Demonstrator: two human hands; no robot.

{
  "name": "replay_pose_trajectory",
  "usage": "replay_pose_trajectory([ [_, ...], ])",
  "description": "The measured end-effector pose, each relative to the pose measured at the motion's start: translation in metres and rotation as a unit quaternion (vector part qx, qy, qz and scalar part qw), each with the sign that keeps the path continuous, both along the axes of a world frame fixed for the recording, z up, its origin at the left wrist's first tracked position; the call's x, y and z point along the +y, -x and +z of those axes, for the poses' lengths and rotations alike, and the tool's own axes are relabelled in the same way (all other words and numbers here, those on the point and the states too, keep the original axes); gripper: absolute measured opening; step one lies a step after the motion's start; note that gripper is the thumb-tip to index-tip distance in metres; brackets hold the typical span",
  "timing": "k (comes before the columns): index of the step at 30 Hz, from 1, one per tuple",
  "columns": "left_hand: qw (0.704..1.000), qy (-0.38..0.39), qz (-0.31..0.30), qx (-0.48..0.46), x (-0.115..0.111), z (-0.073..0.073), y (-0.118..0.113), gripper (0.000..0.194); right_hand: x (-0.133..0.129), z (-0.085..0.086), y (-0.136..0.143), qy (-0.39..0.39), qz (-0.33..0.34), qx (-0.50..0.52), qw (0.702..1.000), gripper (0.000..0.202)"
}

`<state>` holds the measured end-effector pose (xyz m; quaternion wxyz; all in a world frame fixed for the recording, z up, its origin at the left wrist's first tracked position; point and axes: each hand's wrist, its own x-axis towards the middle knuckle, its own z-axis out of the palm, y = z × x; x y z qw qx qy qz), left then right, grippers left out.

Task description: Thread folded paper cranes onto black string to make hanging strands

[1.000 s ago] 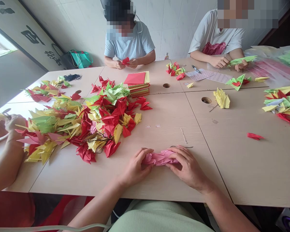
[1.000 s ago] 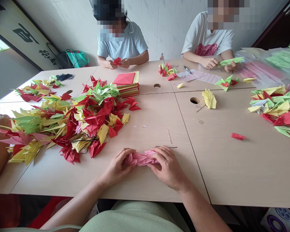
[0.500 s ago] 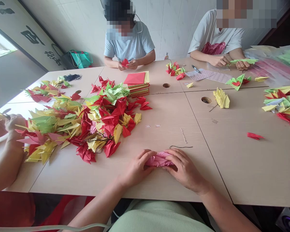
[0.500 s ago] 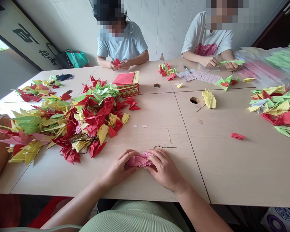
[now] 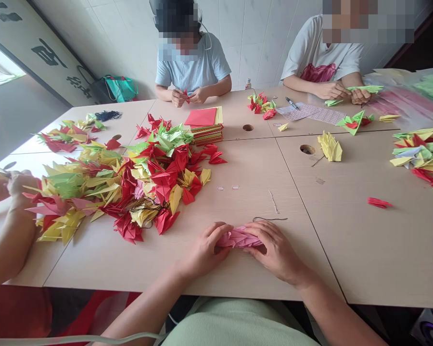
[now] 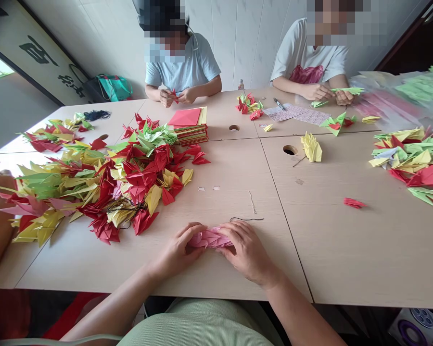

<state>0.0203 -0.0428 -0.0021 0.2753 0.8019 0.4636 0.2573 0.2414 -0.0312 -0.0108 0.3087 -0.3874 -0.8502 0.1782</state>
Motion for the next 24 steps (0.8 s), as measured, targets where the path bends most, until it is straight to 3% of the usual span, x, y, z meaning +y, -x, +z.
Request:
replay_pose_trajectory([
  [10,0.997,-0.022,-0.066,0.017,0.003,-0.001,-0.003,0.047,-0.005,-0.006,0.007,-0.007,0.020,0.003,1.000,0.045],
  [15,0.998,-0.035,-0.048,0.019,0.002,0.000,-0.003,0.045,-0.003,0.002,-0.006,-0.012,0.005,-0.013,1.000,0.049],
  [24,0.998,-0.039,-0.033,0.034,0.001,0.001,-0.003,0.049,0.002,0.004,-0.021,-0.004,-0.026,-0.034,0.999,0.032],
])
